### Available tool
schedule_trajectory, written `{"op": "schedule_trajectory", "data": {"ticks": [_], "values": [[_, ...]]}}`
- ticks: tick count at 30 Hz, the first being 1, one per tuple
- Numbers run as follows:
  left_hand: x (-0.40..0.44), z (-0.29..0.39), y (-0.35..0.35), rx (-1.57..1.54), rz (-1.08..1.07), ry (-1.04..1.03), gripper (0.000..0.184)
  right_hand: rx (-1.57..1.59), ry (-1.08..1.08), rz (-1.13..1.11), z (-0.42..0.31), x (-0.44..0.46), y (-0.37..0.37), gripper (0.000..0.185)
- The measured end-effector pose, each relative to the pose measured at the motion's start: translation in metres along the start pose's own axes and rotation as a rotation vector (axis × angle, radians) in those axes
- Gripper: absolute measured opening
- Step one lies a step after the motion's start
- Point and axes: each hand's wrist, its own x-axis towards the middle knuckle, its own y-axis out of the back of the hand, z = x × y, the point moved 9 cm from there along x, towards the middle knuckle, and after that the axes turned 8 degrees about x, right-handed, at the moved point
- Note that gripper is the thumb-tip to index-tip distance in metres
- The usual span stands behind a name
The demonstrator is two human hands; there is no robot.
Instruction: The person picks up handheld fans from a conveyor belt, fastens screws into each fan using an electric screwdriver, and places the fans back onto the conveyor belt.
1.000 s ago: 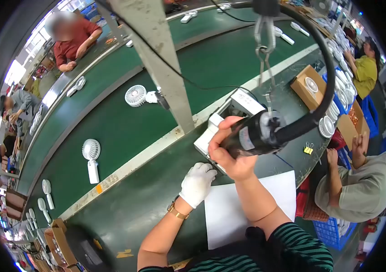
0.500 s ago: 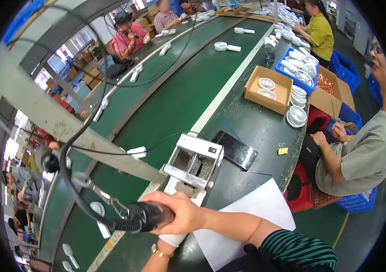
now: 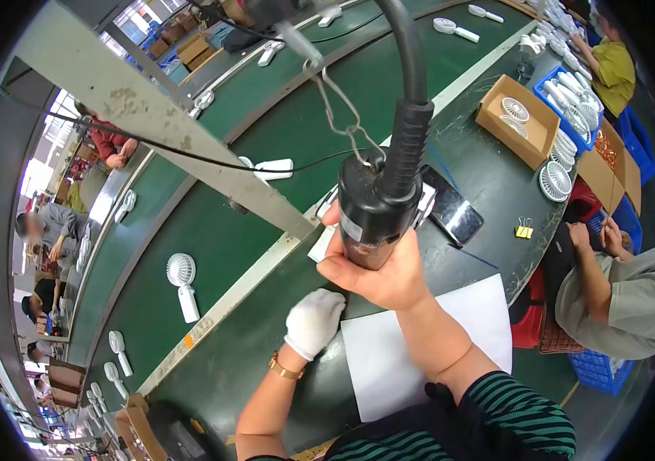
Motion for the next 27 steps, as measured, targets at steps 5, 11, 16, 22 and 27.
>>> {"op": "schedule_trajectory", "data": {"ticks": [5,11,16,22,27], "values": [[-0.008,0.016,-0.028,0.278,-0.143,-0.011,0.008,-0.104,-0.003,-0.021,0.006,-0.001,-0.002,0.055],[-0.005,0.005,-0.061,0.189,-0.105,-0.073,0.012,-0.372,-0.004,-0.06,0.005,-0.004,-0.01,0.045],[0.015,0.004,0.016,-0.181,0.054,-0.016,0.031,-0.366,0.146,-0.118,-0.01,-0.008,-0.027,0.051],[0.067,-0.002,0.118,-0.644,0.297,-0.001,0.027,-0.392,0.124,-0.165,-0.006,-0.012,-0.033,0.055],[0.101,0.007,0.08,-0.887,0.239,-0.17,0.027,-0.358,0.091,-0.01,0.015,-0.015,-0.015,0.053]]}}
